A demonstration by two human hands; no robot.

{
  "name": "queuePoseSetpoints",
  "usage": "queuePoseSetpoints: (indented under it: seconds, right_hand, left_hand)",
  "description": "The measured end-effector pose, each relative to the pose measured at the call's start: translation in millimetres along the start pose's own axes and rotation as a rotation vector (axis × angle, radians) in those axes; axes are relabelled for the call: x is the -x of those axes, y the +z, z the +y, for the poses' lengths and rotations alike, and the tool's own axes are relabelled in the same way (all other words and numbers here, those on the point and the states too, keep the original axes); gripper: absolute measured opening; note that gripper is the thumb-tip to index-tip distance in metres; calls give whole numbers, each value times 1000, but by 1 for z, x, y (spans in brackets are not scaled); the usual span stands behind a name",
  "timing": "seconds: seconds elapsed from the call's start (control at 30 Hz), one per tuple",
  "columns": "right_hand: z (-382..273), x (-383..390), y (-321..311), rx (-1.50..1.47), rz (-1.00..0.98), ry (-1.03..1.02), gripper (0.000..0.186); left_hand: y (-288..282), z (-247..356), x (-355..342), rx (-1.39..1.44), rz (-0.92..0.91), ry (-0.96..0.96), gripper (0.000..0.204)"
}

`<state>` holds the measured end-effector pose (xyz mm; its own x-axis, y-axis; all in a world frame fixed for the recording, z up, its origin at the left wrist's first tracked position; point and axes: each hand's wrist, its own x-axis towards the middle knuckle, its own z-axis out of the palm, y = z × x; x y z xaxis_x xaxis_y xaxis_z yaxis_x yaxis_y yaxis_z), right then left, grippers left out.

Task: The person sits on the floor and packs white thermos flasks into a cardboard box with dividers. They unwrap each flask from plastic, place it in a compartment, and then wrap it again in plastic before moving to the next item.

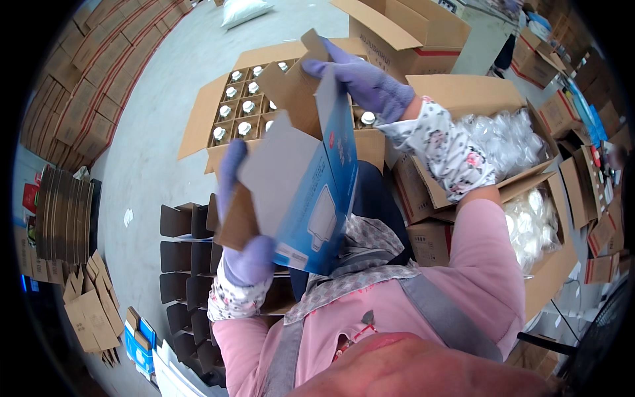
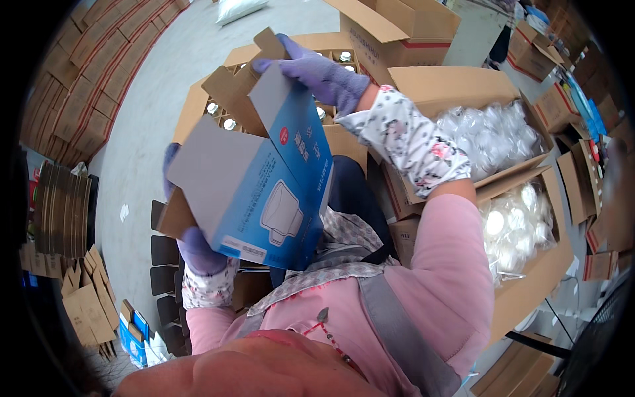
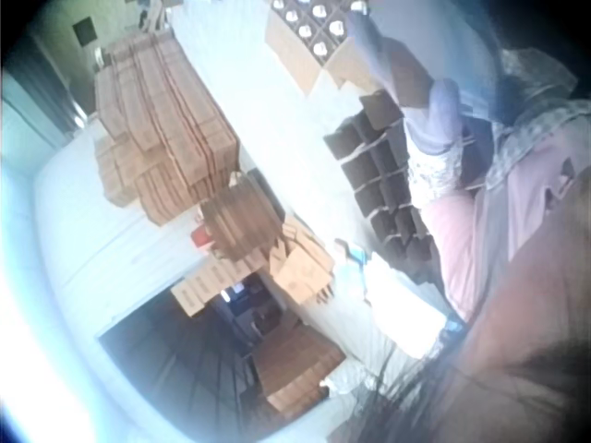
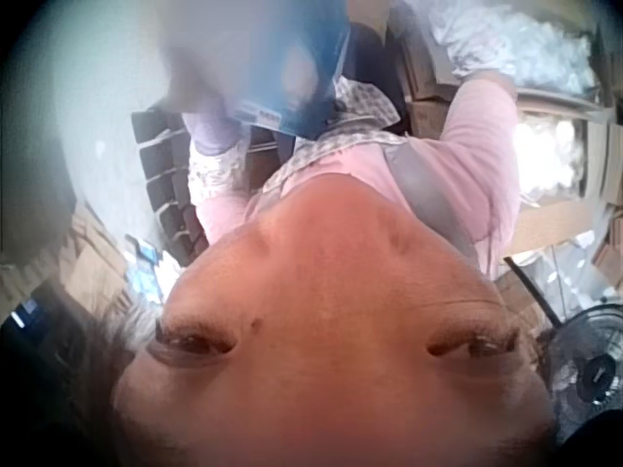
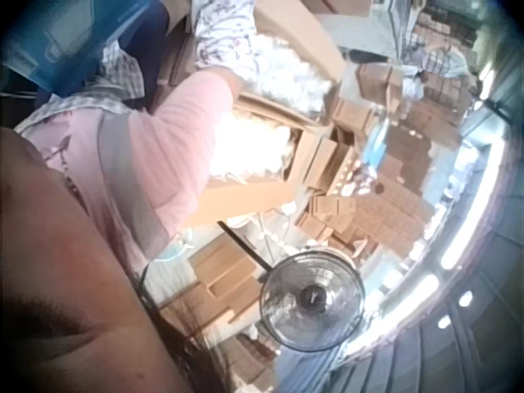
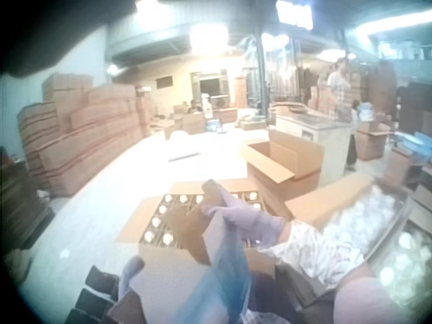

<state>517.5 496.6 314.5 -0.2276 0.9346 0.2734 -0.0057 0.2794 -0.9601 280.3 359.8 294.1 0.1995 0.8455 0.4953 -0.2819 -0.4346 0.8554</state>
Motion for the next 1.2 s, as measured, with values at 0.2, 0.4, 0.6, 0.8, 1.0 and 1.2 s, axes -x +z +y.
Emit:
queuePoseSetpoints:
  seconds: [0.2,0.4,0.6,0.8,1.0,1.2]
  right_hand:
    - [-15,28,-19,226,-451,-328,42]
    - [8,31,-15,300,-774,-24,41]
    - [42,30,25,703,-674,-271,46]
    - [47,61,22,177,-320,-187,34]
    - [16,73,22,581,-720,-355,39]
    - [60,58,28,87,-199,-111,50]
  left_hand:
    - [-16,-38,-33,-231,292,378,94]
    - [-19,-25,-13,-56,154,119,99]
    - [-39,10,-31,-496,-728,-228,77]
    - [-36,-24,-31,-501,-308,-335,62]
    - [-50,-15,-28,-806,-811,-176,24]
    - [-78,-52,-33,-764,-375,122,40]
